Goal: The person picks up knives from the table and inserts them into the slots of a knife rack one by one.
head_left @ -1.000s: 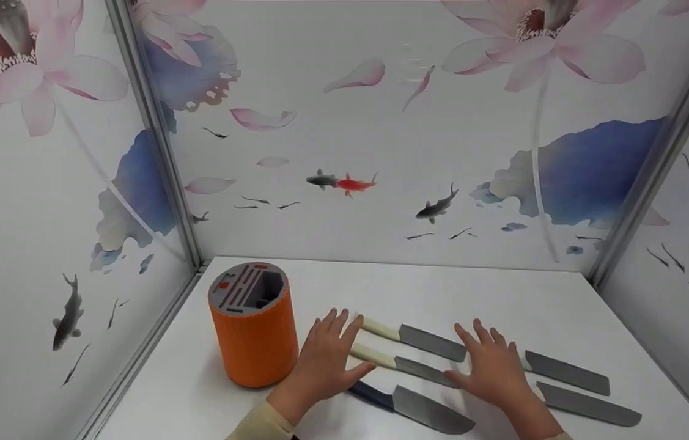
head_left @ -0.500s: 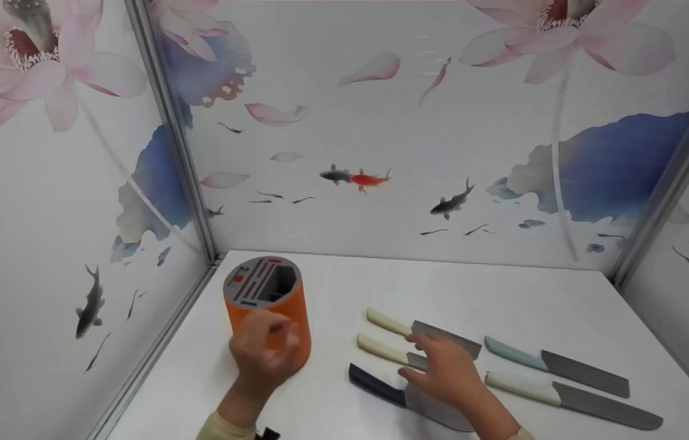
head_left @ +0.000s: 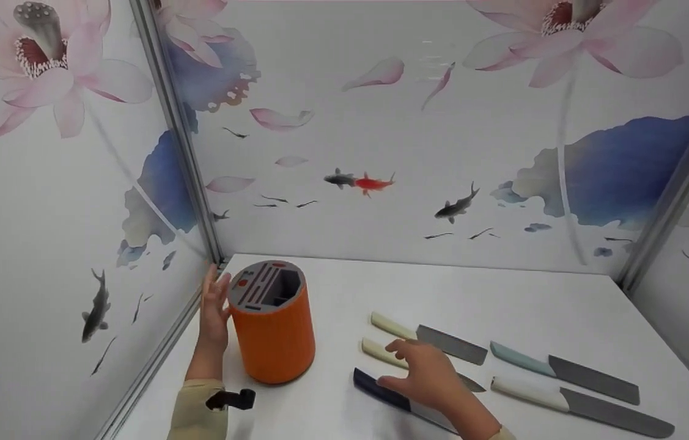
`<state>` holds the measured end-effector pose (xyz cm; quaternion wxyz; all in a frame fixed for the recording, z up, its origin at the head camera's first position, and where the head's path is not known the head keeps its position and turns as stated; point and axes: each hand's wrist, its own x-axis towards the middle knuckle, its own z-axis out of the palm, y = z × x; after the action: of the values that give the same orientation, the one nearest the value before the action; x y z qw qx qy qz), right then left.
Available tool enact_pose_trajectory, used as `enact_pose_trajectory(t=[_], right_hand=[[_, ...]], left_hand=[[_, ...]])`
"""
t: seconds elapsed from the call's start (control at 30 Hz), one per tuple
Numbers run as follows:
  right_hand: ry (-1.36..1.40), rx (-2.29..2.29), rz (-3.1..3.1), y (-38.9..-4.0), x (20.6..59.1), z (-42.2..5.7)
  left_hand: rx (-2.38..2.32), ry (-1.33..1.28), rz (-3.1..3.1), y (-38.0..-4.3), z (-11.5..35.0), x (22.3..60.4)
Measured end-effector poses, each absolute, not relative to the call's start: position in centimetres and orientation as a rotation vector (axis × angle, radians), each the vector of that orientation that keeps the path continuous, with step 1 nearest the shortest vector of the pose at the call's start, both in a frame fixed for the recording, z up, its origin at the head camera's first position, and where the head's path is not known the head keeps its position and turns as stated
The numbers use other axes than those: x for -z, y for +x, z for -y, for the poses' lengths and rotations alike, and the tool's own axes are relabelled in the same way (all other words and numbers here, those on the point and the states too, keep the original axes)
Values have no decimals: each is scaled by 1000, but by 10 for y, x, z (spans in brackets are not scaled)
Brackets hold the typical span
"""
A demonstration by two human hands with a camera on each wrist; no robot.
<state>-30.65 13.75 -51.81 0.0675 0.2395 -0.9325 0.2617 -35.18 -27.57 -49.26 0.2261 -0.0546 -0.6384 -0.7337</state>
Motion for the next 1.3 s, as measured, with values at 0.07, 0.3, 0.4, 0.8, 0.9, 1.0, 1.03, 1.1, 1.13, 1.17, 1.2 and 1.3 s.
enact_pose_trajectory(t=[0.07,0.3,0.4,0.8,0.9,1.0,1.03,1.1,1.13,1.17,1.2,1.3], right_hand=[[722,-788,2816,-307,522,-138],[731,-771,2841,-306,533,-138],[745,-791,2843,-306,537,-137],[728,-724,2930,-310,555,-122],[726,-687,2948,-310,556,-117],[730,-670,2959,-312,555,-112],[730,-668,2965,-313,555,-110],[726,-654,2976,-315,555,-107],[721,-659,2984,-316,556,-106],[719,-668,2992,-316,556,-104],[715,-683,3001,-317,556,-103],[699,-698,3031,-318,558,-99]], left_hand=[[2068,-197,1865,-354,276,500],[1924,-204,1970,-357,268,510],[1924,-263,1949,-357,266,510],[1970,-465,1886,-357,261,517],[1972,-470,1872,-357,260,518],[1972,-485,1850,-357,261,518],[1973,-489,1847,-358,261,517],[1986,-496,1848,-358,262,516],[1993,-497,1848,-359,262,516],[1996,-496,1851,-359,263,516],[1998,-486,1850,-358,263,515],[1987,-453,1858,-359,264,515]])
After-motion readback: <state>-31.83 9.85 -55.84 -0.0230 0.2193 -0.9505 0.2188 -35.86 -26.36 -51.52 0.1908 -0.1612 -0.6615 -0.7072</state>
